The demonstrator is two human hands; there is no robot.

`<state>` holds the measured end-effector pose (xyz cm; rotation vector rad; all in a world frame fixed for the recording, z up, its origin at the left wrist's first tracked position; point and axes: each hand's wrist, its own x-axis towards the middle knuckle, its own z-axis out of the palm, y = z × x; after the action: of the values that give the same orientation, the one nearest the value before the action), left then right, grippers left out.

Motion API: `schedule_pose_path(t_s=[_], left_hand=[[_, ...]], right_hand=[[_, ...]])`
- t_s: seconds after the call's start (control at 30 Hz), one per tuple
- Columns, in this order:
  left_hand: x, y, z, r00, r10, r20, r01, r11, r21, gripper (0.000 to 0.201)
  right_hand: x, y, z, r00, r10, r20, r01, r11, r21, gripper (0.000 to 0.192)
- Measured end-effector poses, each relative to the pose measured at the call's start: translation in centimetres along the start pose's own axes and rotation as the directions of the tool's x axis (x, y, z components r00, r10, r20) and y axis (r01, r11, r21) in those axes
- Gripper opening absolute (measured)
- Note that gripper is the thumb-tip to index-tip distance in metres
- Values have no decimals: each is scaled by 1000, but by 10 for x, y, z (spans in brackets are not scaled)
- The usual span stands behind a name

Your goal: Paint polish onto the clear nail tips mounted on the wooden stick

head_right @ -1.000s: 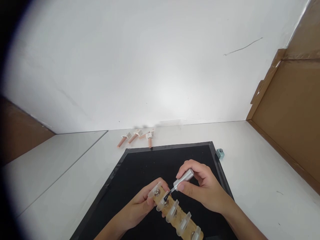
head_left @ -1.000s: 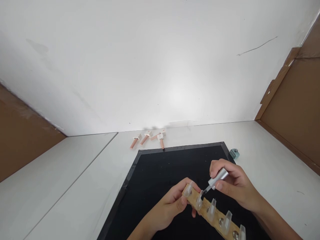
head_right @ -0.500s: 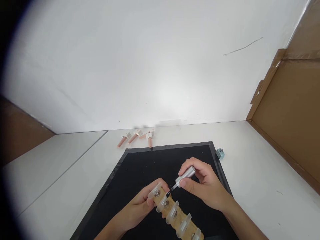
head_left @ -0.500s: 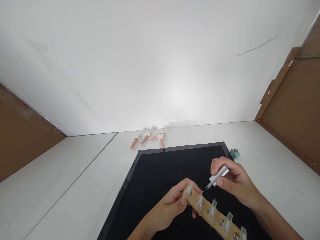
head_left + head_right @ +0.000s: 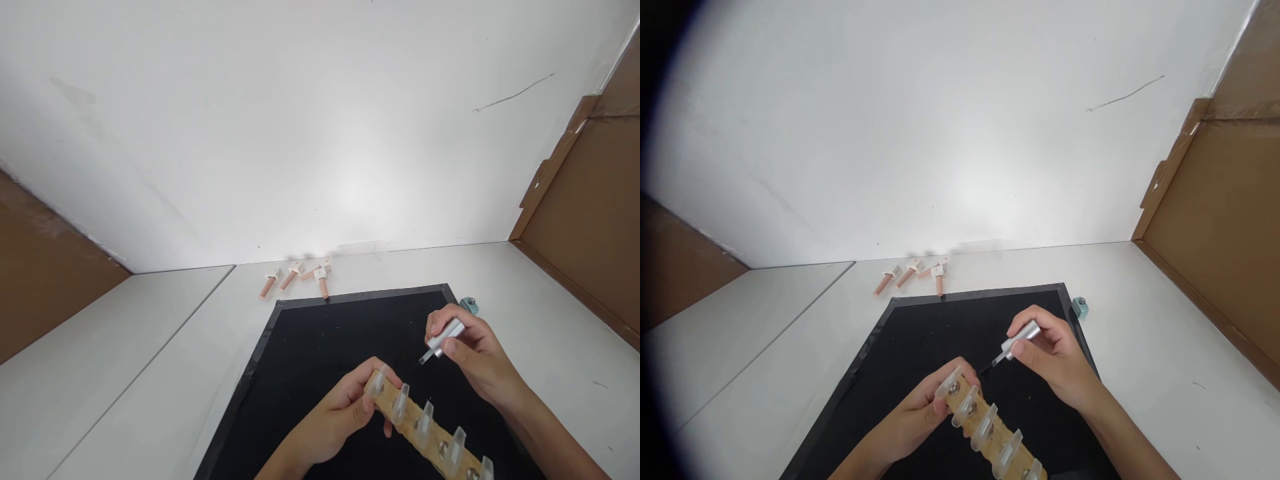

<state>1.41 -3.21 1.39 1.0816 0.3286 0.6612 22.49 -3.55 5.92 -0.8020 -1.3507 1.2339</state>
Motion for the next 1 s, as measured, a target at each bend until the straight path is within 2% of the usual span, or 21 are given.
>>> schedule_pose_path(t_s=[0.1, 0.2, 0.33, 0.47, 0.63, 1.0], left_hand=[[0, 0, 0, 1000, 11, 1, -11, 1000, 4, 36], [0, 0, 0, 1000, 7, 5, -7, 1000, 10, 37], [0, 1, -1, 1000, 1, 11, -1, 1000, 14, 37], [2, 3, 0, 1000, -7, 24, 6, 1000, 24, 36], [4, 6, 2, 999, -38, 25, 37, 998, 51, 36], [6, 8, 3, 996, -66, 57, 61, 994, 89, 34]], right_hand=[[0, 0, 0, 999, 47, -24, -44, 995, 85, 28], [0, -1, 1, 996, 67, 55, -76, 983, 167, 22], [1, 0, 3, 990, 11, 142, -42, 976, 212, 22], [2, 2, 4, 989, 5, 150, -32, 984, 176, 32], [-1, 2, 2, 984, 90, 157, -111, 985, 131, 28], [-2, -2, 6, 960, 30, 280, -50, 997, 63, 27]])
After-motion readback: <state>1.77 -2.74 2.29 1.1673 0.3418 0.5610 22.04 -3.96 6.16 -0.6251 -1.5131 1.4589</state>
